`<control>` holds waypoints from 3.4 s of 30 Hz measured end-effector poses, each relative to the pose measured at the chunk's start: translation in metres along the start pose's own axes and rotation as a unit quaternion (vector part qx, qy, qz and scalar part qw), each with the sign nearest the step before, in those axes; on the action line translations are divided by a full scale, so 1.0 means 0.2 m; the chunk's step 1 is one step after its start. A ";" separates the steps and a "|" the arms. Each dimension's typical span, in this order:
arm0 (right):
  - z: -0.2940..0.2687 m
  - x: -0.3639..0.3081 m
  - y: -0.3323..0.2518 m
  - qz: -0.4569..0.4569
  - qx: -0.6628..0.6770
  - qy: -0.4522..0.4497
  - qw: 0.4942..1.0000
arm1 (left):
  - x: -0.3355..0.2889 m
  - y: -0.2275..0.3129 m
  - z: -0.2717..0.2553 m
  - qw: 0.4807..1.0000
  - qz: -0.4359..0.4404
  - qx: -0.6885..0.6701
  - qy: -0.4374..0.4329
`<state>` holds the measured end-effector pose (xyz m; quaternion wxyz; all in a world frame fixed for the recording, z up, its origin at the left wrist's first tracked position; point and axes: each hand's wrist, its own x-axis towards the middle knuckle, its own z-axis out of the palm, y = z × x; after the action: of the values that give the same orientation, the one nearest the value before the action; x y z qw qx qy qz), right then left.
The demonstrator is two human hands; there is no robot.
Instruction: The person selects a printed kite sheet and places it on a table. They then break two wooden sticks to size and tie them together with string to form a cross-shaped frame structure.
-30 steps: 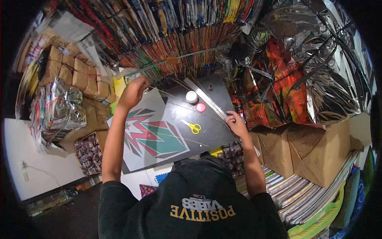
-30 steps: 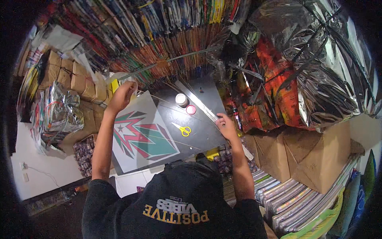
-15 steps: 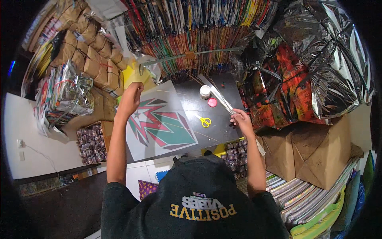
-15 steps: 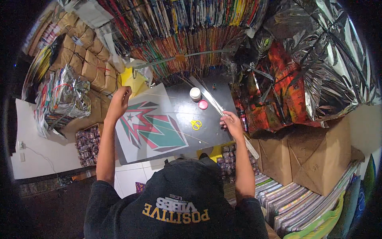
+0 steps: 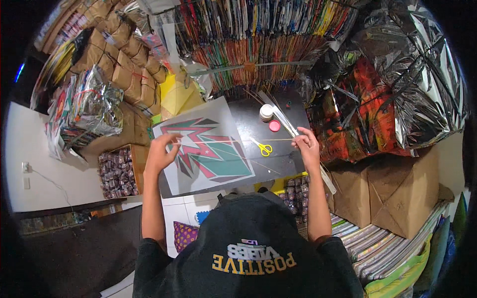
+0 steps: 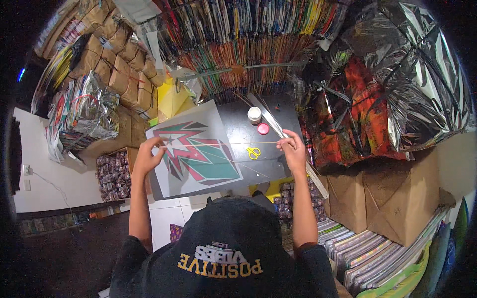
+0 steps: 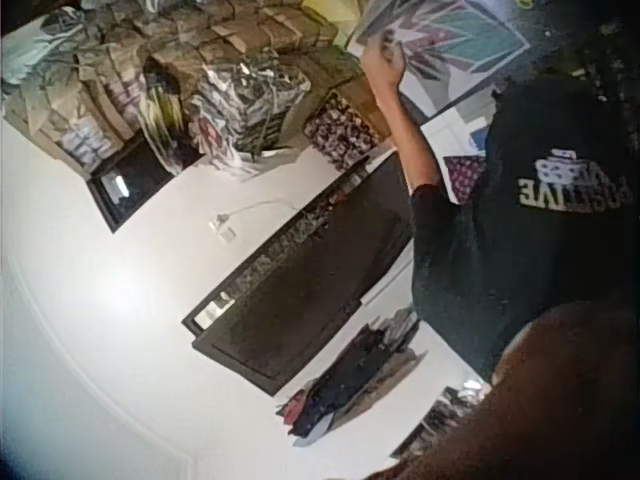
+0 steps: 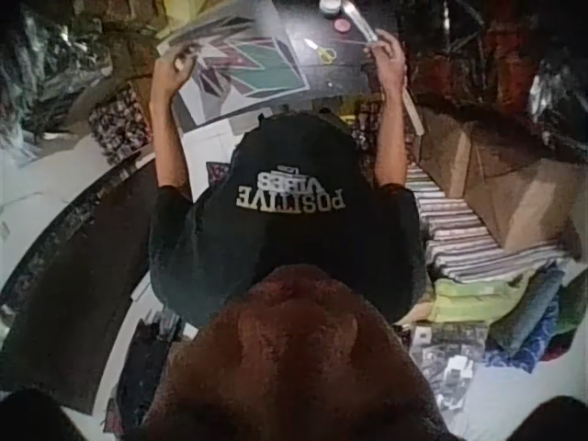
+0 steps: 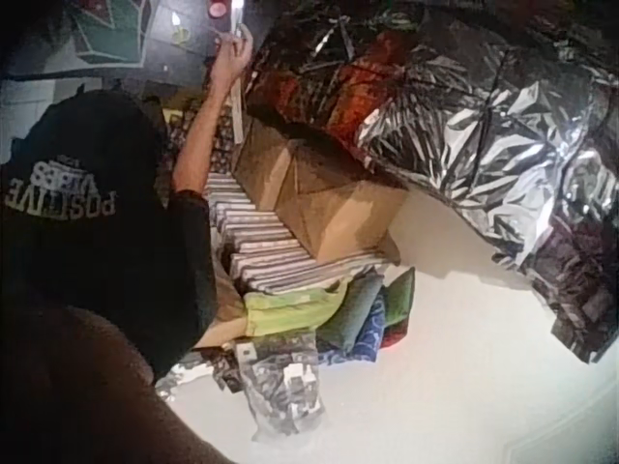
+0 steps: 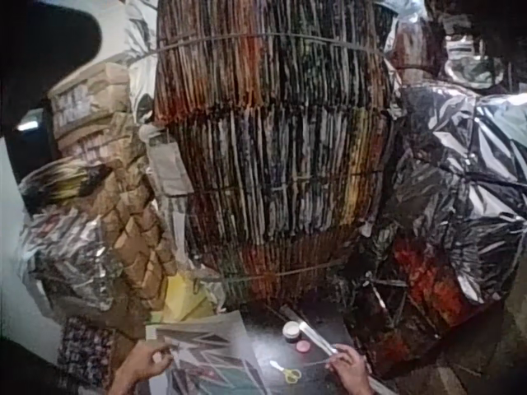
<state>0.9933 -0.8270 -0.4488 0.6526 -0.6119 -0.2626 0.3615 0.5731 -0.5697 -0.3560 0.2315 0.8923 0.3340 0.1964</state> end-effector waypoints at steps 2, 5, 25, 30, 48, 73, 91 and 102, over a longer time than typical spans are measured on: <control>0.05 0.00 -0.02 -0.013 -0.010 -0.021 1.000 | -0.02 0.02 0.00 0.999 -0.014 0.003 -0.045; 0.12 -0.02 -0.07 -0.021 -0.047 -0.043 0.998 | -0.04 0.11 0.04 0.994 -0.031 -0.022 -0.098; 0.11 0.04 -0.02 -0.059 -0.024 0.048 0.997 | -0.11 0.02 0.04 0.987 -0.151 -0.054 -0.002; 0.14 0.00 0.04 -0.030 -0.010 0.031 0.999 | -0.09 0.02 0.03 0.953 -0.218 -0.165 0.128; 0.11 -0.15 0.18 0.072 0.041 -0.013 0.996 | -0.08 0.06 0.21 0.713 -0.276 -0.569 0.303; 0.13 -0.04 0.47 -0.082 -0.636 -0.044 0.766 | 0.00 0.31 0.25 0.818 -0.211 -0.450 0.289; 0.05 -0.05 0.54 0.012 -0.585 -0.022 0.811 | 0.06 0.38 0.17 0.857 -0.141 -0.403 0.289; 0.04 -0.10 0.53 -0.041 -0.503 0.044 0.862 | 0.10 0.52 0.20 0.934 -0.120 -0.322 0.094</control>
<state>0.9595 -0.8393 -0.5512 0.2818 -0.8609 -0.4045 0.1255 0.6600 -0.6368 -0.3273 0.4961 0.7007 0.3777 0.3467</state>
